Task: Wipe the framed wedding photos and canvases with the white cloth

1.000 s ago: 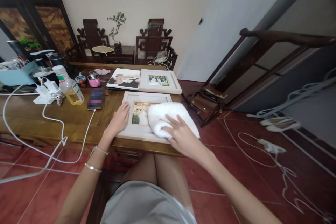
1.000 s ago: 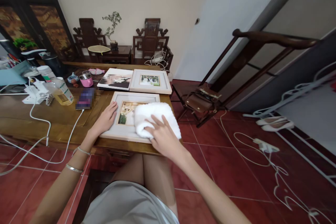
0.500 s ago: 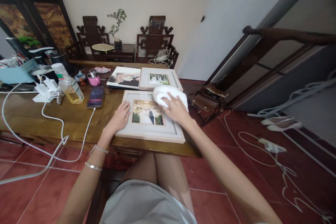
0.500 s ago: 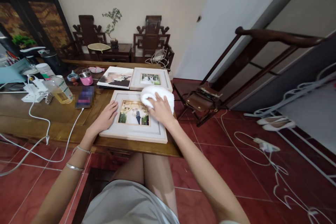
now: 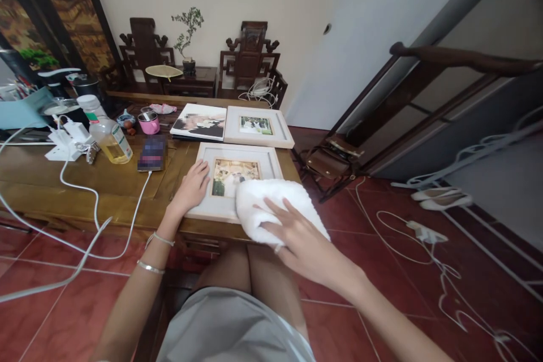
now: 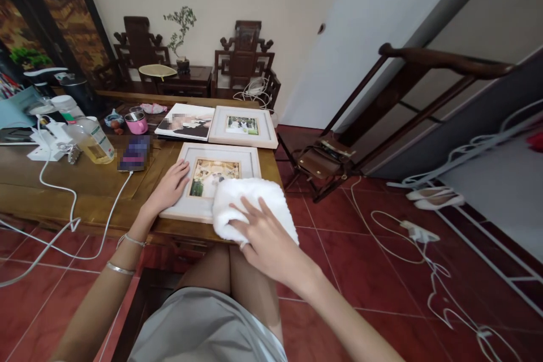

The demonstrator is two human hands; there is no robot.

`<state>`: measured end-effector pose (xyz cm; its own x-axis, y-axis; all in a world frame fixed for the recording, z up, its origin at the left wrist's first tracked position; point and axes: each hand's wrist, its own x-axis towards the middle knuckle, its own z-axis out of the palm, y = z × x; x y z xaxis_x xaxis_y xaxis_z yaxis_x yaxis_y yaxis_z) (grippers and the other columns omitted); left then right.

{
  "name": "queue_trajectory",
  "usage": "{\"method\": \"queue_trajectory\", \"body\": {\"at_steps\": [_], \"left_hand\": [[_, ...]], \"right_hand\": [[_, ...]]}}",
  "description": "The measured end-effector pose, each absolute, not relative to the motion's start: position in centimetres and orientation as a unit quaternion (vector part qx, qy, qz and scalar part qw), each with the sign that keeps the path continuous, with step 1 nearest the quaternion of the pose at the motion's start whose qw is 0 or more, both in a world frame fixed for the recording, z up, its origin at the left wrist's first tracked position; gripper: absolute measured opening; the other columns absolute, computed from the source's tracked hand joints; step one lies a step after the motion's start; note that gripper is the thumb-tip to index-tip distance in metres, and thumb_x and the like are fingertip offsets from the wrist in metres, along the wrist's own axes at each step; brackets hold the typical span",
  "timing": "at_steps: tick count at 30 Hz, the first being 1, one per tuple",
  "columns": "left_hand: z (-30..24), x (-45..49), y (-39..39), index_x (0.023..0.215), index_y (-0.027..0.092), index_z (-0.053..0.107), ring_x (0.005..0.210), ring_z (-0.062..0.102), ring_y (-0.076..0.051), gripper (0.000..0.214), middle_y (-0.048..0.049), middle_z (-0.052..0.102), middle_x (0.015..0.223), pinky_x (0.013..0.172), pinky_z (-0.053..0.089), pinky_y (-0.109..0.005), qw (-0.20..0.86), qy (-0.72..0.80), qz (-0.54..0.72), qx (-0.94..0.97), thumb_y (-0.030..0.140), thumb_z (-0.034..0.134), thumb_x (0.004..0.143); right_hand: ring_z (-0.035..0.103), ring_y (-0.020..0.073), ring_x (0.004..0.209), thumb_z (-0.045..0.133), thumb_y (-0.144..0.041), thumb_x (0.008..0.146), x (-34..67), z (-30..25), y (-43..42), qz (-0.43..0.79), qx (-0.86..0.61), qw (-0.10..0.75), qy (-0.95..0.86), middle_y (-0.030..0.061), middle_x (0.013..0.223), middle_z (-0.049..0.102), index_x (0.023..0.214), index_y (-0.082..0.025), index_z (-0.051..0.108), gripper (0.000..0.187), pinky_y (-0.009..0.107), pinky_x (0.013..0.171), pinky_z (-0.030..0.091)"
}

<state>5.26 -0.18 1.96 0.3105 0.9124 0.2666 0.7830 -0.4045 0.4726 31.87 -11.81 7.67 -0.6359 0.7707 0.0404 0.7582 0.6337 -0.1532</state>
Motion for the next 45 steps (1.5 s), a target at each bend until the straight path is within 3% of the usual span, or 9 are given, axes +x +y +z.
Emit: {"method": "queue_trajectory", "body": {"at_steps": [7, 15, 18, 21, 27, 31, 35, 40, 45], "left_hand": [[1.8, 4.9, 0.1, 0.128, 0.010, 0.054, 0.143, 0.027, -0.026, 0.041, -0.0152, 0.042, 0.147, 0.113, 0.029, -0.054, 0.129, 0.512, 0.254, 0.810, 0.021, 0.036, 0.093], [0.7, 4.3, 1.1, 0.127, 0.013, 0.056, 0.141, 0.031, -0.026, 0.041, -0.0142, 0.047, 0.144, 0.113, 0.031, -0.054, 0.132, 0.494, 0.287, 0.810, 0.017, 0.036, 0.092], [0.4, 4.4, 1.3, 0.127, 0.012, 0.056, 0.139, 0.034, -0.025, 0.043, -0.0147, 0.050, 0.141, 0.114, 0.031, -0.051, 0.130, 0.493, 0.307, 0.804, 0.012, 0.035, 0.090], [0.2, 4.5, 1.3, 0.129, 0.013, 0.055, 0.139, 0.035, -0.025, 0.046, -0.0145, 0.050, 0.141, 0.114, 0.031, -0.052, 0.134, 0.495, 0.320, 0.797, 0.010, 0.036, 0.088], [0.8, 4.9, 0.9, 0.129, 0.015, 0.055, 0.140, 0.033, -0.026, 0.041, -0.0127, 0.048, 0.143, 0.113, 0.029, -0.055, 0.140, 0.514, 0.296, 0.793, 0.023, 0.039, 0.093], [0.9, 4.9, 0.7, 0.127, 0.017, 0.057, 0.140, 0.032, -0.025, 0.039, -0.0110, 0.047, 0.144, 0.113, 0.029, -0.055, 0.144, 0.512, 0.295, 0.794, 0.022, 0.040, 0.092], [0.6, 4.9, 0.8, 0.126, 0.017, 0.058, 0.140, 0.034, -0.024, 0.041, -0.0116, 0.050, 0.142, 0.112, 0.030, -0.055, 0.148, 0.512, 0.316, 0.785, 0.015, 0.037, 0.091], [0.8, 4.9, 1.0, 0.124, 0.015, 0.059, 0.139, 0.035, -0.023, 0.044, -0.0130, 0.052, 0.140, 0.114, 0.031, -0.050, 0.152, 0.502, 0.322, 0.788, 0.010, 0.035, 0.088], [0.7, 4.7, 1.1, 0.125, 0.011, 0.059, 0.139, 0.034, -0.023, 0.044, -0.0143, 0.052, 0.139, 0.115, 0.030, -0.048, 0.135, 0.492, 0.318, 0.799, 0.009, 0.034, 0.088]], "right_hand": [[0.027, 0.0314, 0.141, 0.048, -0.007, 0.076, 30.9, 6.0, -6.6, 0.017, -0.480, 0.074, -0.874, 0.0140, 0.146, 0.045, 0.124, -0.014, 0.060, 0.050, 0.056, 0.115, 0.017], [0.020, 0.0394, 0.141, 0.044, -0.013, 0.083, 30.2, 6.0, 5.0, -0.066, -0.548, 0.065, -0.831, 0.0128, 0.152, 0.034, 0.132, -0.012, 0.053, 0.050, 0.066, 0.106, 0.021], [0.018, 0.0386, 0.141, 0.045, -0.013, 0.083, 29.6, 5.8, 3.7, -0.046, -0.500, 0.044, -0.864, 0.0099, 0.152, 0.036, 0.128, -0.015, 0.056, 0.047, 0.068, 0.107, 0.017], [0.023, 0.0372, 0.140, 0.045, -0.011, 0.081, 29.7, 6.4, -1.0, 0.003, -0.437, 0.025, -0.899, 0.0125, 0.148, 0.041, 0.122, -0.013, 0.060, 0.045, 0.065, 0.109, 0.017], [0.031, 0.0293, 0.139, 0.044, -0.005, 0.075, 31.6, 8.7, -9.5, 0.094, -0.396, 0.021, -0.913, 0.0143, 0.140, 0.051, 0.119, -0.016, 0.062, 0.049, 0.056, 0.113, 0.023], [0.031, 0.0265, 0.139, 0.045, -0.005, 0.074, 32.7, 7.9, -7.2, 0.073, -0.439, 0.037, -0.895, 0.0162, 0.140, 0.051, 0.117, -0.015, 0.063, 0.048, 0.053, 0.115, 0.019], [0.025, 0.0302, 0.142, 0.047, -0.007, 0.076, 31.2, 6.7, -3.8, 0.026, -0.488, 0.055, -0.871, 0.0161, 0.139, 0.052, 0.120, -0.012, 0.062, 0.047, 0.059, 0.114, 0.013], [0.023, 0.0305, 0.142, 0.052, -0.006, 0.072, 25.8, 7.0, -6.1, 0.084, -0.365, 0.079, -0.924, 0.0082, 0.146, 0.044, 0.118, -0.019, 0.064, 0.049, 0.060, 0.114, 0.016], [0.025, 0.0305, 0.141, 0.049, -0.001, 0.069, 26.5, 7.2, -8.4, 0.083, -0.392, 0.092, -0.912, 0.0076, 0.146, 0.044, 0.115, -0.017, 0.065, 0.052, 0.058, 0.115, 0.019]]}}
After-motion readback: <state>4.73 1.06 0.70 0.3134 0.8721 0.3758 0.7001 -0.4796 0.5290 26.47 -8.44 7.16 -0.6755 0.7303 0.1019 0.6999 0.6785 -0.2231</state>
